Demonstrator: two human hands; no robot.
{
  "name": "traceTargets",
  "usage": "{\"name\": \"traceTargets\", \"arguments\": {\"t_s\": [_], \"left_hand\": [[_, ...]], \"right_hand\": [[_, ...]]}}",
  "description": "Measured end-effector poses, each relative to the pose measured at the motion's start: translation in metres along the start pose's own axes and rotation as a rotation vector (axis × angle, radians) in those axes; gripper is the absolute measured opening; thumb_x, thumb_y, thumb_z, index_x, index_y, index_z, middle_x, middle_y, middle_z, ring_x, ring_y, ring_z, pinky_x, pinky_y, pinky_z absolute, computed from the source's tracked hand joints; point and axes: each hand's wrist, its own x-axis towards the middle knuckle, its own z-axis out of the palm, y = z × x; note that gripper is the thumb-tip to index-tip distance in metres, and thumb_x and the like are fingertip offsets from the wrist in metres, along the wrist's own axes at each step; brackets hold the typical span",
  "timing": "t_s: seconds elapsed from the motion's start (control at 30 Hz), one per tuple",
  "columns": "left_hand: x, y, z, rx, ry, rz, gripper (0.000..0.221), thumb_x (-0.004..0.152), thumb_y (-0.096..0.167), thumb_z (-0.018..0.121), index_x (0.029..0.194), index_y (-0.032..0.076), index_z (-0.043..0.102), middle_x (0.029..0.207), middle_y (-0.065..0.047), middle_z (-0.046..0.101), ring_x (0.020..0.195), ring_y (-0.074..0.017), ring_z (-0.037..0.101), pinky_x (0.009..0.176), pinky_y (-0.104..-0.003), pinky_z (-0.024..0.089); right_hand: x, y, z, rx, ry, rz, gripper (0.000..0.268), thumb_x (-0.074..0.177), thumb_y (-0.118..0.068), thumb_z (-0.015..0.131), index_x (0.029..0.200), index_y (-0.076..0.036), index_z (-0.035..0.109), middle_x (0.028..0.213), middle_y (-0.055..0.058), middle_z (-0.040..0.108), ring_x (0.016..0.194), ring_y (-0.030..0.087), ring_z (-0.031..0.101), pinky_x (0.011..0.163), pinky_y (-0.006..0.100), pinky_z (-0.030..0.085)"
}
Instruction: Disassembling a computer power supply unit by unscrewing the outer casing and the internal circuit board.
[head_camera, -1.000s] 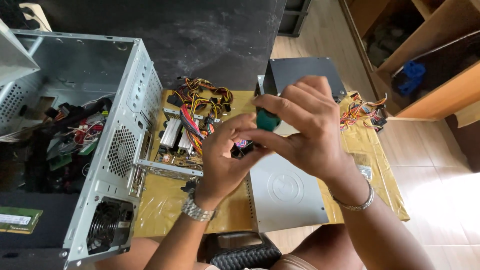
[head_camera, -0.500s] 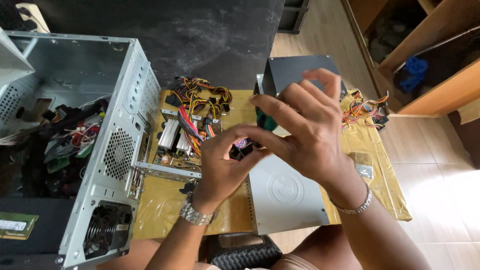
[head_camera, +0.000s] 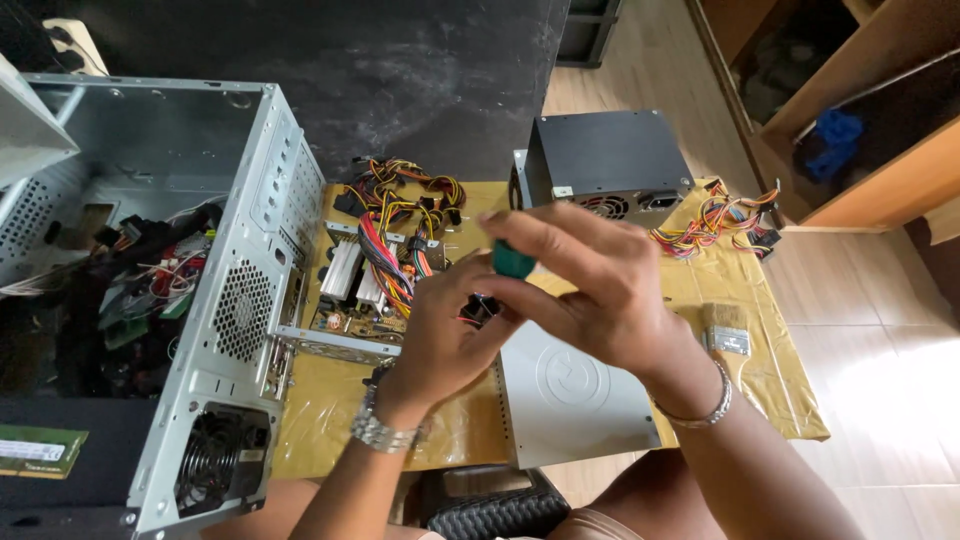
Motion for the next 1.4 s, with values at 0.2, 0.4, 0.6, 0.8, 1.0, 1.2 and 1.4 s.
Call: {"name": "traceTargets", "arguments": {"t_s": [0.2, 0.4, 0.6, 0.8, 1.0, 1.2, 1.4], "left_hand": [[-0.001, -0.004, -0.001, -0.116, -0.022, -0.039, 0.017, 0.095, 0.004, 0.062, 0.107, 0.012, 0.069, 0.093, -0.002, 0.073, 0.068, -0.0092, 0.059, 0.059, -0.022, 0.044], [0.000, -0.003, 0.004, 0.064, 0.070, 0.076, 0.021, 0.089, 0.002, 0.072, 0.108, 0.008, 0.067, 0.087, -0.002, 0.069, 0.064, -0.0115, 0.055, 0.059, -0.025, 0.042], [0.001, -0.002, -0.004, -0.086, -0.068, -0.039, 0.013, 0.095, 0.009, 0.063, 0.107, 0.009, 0.068, 0.091, -0.003, 0.070, 0.075, -0.0129, 0.064, 0.069, -0.025, 0.051], [-0.005, -0.007, -0.007, -0.156, -0.182, -0.051, 0.019, 0.100, 0.010, 0.056, 0.115, 0.003, 0.065, 0.095, -0.004, 0.064, 0.070, -0.0125, 0.052, 0.062, -0.027, 0.039], [-0.013, 0.013, 0.005, 0.147, -0.166, -0.126, 0.065, 0.095, 0.062, 0.052, 0.117, 0.001, 0.058, 0.102, -0.012, 0.060, 0.093, -0.0244, 0.060, 0.085, -0.040, 0.047], [-0.041, 0.011, 0.022, 0.943, -0.231, 0.022, 0.133, 0.081, 0.091, 0.017, 0.141, -0.026, 0.038, 0.140, -0.042, 0.051, 0.127, -0.0500, 0.051, 0.118, -0.060, 0.024], [-0.048, 0.015, 0.037, 1.458, -0.419, -0.191, 0.128, 0.082, 0.092, -0.003, 0.099, -0.007, 0.077, 0.114, -0.038, 0.068, 0.115, -0.0560, 0.046, 0.106, -0.075, 0.021]], "right_hand": [[-0.002, 0.006, 0.002, 0.044, -0.042, 0.005, 0.042, 0.097, -0.002, 0.069, 0.137, 0.004, 0.056, 0.130, 0.020, 0.068, 0.082, 0.019, 0.066, 0.070, 0.029, 0.056], [-0.001, 0.001, -0.002, -0.299, 0.106, -0.047, 0.047, 0.082, -0.018, 0.097, 0.115, 0.004, 0.072, 0.075, 0.001, 0.055, 0.057, 0.010, 0.039, 0.051, 0.025, 0.033], [-0.005, -0.003, -0.005, -0.161, 0.006, 0.013, 0.052, 0.090, -0.003, 0.084, 0.135, 0.003, 0.061, 0.088, 0.008, 0.070, 0.059, 0.012, 0.050, 0.051, 0.027, 0.041], [-0.002, -0.012, 0.000, -0.352, 0.075, -0.034, 0.046, 0.090, -0.016, 0.090, 0.120, 0.006, 0.064, 0.069, 0.002, 0.054, 0.054, 0.013, 0.041, 0.049, 0.029, 0.035], [-0.006, -0.007, 0.006, -0.583, 0.122, -0.041, 0.044, 0.096, -0.034, 0.085, 0.117, -0.001, 0.065, 0.059, -0.004, 0.043, 0.047, 0.010, 0.031, 0.045, 0.029, 0.028], [-0.012, -0.009, -0.006, -0.518, 0.095, -0.006, 0.044, 0.088, -0.012, 0.093, 0.120, 0.001, 0.066, 0.075, 0.002, 0.071, 0.051, 0.010, 0.053, 0.039, 0.024, 0.031], [-0.018, -0.008, -0.013, -0.161, -0.038, 0.046, 0.051, 0.089, 0.012, 0.077, 0.133, 0.016, 0.052, 0.121, 0.025, 0.072, 0.098, 0.029, 0.073, 0.086, 0.036, 0.063]]}}
